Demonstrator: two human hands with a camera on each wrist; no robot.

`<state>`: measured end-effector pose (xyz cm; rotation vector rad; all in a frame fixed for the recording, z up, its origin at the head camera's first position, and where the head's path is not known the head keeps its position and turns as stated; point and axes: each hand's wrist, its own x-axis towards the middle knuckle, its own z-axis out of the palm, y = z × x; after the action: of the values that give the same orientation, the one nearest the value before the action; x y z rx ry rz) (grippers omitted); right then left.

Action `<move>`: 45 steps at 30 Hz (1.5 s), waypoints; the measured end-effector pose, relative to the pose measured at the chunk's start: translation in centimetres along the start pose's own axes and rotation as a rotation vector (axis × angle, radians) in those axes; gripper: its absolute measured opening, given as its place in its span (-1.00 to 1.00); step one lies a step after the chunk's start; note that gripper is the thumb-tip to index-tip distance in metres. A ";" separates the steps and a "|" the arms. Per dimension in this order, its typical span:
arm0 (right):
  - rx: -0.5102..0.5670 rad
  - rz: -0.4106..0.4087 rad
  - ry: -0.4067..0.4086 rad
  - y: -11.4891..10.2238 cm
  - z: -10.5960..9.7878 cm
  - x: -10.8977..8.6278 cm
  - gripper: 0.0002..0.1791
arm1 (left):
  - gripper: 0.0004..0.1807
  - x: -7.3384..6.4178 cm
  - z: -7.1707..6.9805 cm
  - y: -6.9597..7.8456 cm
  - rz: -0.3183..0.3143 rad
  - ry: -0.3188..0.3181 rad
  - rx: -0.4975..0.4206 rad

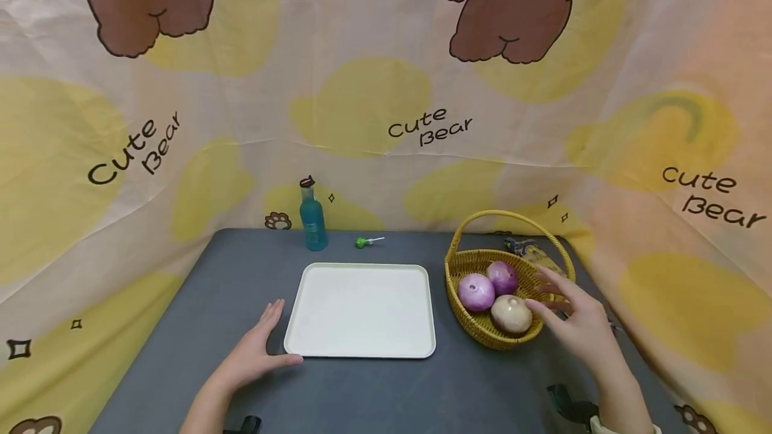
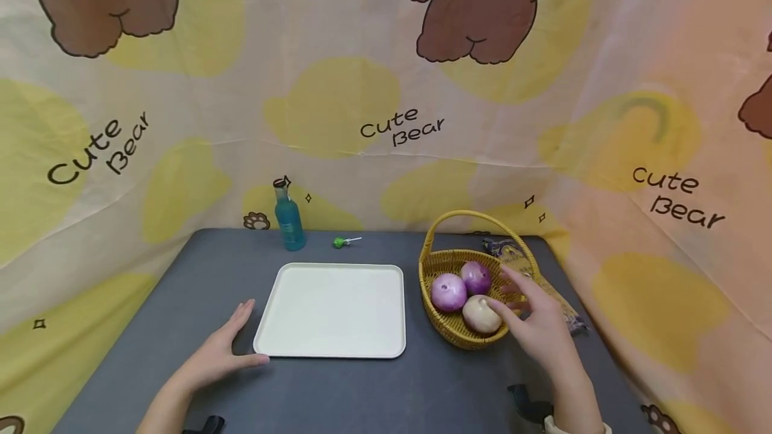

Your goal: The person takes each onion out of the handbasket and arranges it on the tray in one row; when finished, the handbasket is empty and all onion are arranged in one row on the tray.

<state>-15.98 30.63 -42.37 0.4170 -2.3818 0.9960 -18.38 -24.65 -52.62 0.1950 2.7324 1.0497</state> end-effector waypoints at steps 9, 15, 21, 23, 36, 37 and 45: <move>-0.091 0.081 -0.158 1.1 2.8 0.3 -0.33 | 0.41 0.6 1.0 0.2 -0.010 -0.014 -0.027; -0.155 0.103 -0.276 2.3 3.7 0.5 -0.22 | 0.41 1.6 2.1 -0.5 0.035 0.002 -0.029; -0.195 0.154 -0.370 3.1 4.6 0.7 -0.18 | 0.40 1.7 2.6 -0.7 0.013 -0.013 -0.026; -0.239 0.170 -0.402 3.1 5.0 0.8 -0.16 | 0.40 1.7 2.5 -0.6 -0.003 -0.016 -0.037; -0.430 0.220 -0.505 3.0 6.2 1.0 -0.33 | 0.35 1.8 2.2 -0.7 -0.005 -0.009 -0.015; -0.440 0.206 -0.496 3.0 6.2 1.0 -0.37 | 0.35 1.8 2.2 -0.7 -0.005 -0.009 -0.013; -0.439 0.171 -0.406 2.1 6.1 0.6 -0.36 | 0.34 1.5 2.0 -0.5 -0.006 -0.019 -0.010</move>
<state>-19.59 27.60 -46.86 0.2695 -2.9461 0.4541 -19.40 -23.39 -54.64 0.1938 2.7088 1.0541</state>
